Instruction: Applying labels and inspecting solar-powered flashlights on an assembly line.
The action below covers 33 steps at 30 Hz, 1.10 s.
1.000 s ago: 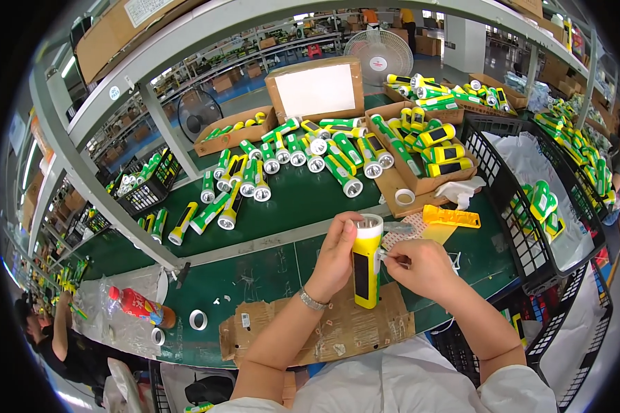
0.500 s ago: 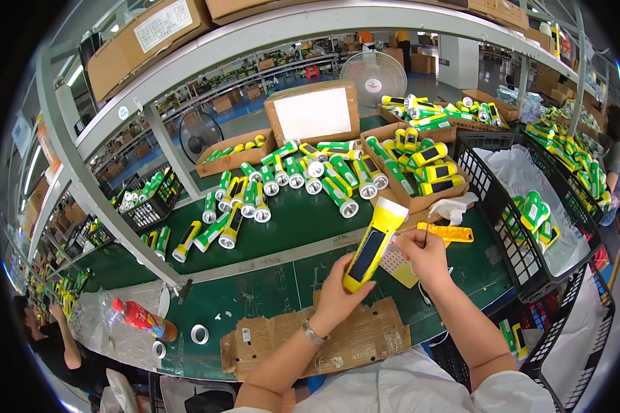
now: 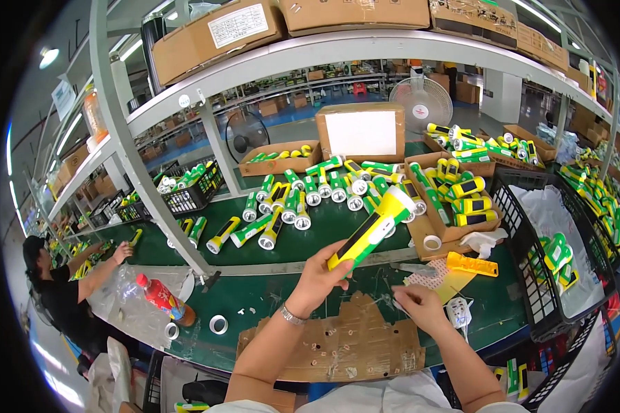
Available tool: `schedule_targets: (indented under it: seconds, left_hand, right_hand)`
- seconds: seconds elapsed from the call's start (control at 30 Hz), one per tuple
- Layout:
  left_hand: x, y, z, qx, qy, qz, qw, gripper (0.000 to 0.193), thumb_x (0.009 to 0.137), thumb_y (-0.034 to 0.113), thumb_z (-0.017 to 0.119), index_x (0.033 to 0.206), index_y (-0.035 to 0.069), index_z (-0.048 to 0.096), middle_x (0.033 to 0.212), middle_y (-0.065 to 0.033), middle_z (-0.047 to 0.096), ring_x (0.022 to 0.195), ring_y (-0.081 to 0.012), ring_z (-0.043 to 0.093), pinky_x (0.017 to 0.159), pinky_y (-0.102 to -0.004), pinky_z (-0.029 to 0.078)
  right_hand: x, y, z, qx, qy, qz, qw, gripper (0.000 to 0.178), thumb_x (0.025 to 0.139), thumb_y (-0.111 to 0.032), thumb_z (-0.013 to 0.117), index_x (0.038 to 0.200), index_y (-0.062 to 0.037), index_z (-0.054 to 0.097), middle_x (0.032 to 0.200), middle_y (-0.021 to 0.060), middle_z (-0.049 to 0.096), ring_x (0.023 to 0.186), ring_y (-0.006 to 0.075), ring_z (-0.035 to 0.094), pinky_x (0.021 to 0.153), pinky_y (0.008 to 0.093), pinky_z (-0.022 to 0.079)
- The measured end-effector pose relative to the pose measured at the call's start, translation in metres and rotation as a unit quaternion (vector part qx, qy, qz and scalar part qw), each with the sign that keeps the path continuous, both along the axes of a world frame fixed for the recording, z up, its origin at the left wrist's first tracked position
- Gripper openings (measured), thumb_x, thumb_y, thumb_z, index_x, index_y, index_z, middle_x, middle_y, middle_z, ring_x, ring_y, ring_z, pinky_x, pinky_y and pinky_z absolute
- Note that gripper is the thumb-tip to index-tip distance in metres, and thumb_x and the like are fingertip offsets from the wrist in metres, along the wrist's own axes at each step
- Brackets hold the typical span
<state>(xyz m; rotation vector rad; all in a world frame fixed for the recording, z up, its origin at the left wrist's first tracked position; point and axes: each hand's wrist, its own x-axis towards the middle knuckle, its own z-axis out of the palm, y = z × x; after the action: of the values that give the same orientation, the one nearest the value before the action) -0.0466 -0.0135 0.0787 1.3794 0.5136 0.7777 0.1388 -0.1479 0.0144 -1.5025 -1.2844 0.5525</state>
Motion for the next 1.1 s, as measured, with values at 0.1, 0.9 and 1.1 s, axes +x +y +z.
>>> schedule_targets:
  seconds: [0.1,0.9,1.1]
  left_hand:
    - [-0.001,-0.012,-0.008,-0.040,-0.008,-0.030,0.999,0.046,0.083,0.016,0.062,0.124,0.003,0.044,0.092,-0.0016,0.054,0.074,-0.0083,0.052,0.058,-0.0222,0.048]
    - [0.061,-0.031,-0.035,0.254,0.131,-0.048,0.957,0.063,0.077,0.027,0.067,0.127,0.002,0.039,0.117,-0.0124,0.049,0.106,-0.0168,0.049,0.088,-0.0305,0.042]
    - [0.048,-0.024,-0.031,0.125,0.001,0.082,0.989,0.037,0.090,0.016,0.049,0.124,0.003,0.043,0.105,-0.0055,0.053,0.099,-0.0146,0.050,0.084,-0.0285,0.043]
  right_hand:
    - [-0.007,0.018,0.004,0.064,0.141,0.028,0.988,0.035,0.086,-0.021,0.057,0.115,-0.0013,0.055,0.068,-0.0005,0.056,0.056,0.0056,0.045,0.050,0.0188,0.036]
    - [-0.008,0.008,-0.019,0.010,0.293,0.042,0.955,0.027,0.085,-0.019,0.058,0.102,0.0008,0.050,0.084,0.0010,0.055,0.069,0.0035,0.049,0.059,0.0183,0.039]
    - [0.033,0.009,0.018,0.175,0.384,0.002,0.907,0.025,0.088,-0.024,0.053,0.106,-0.0052,0.050,0.071,-0.0024,0.048,0.050,0.0053,0.038,0.043,0.0191,0.027]
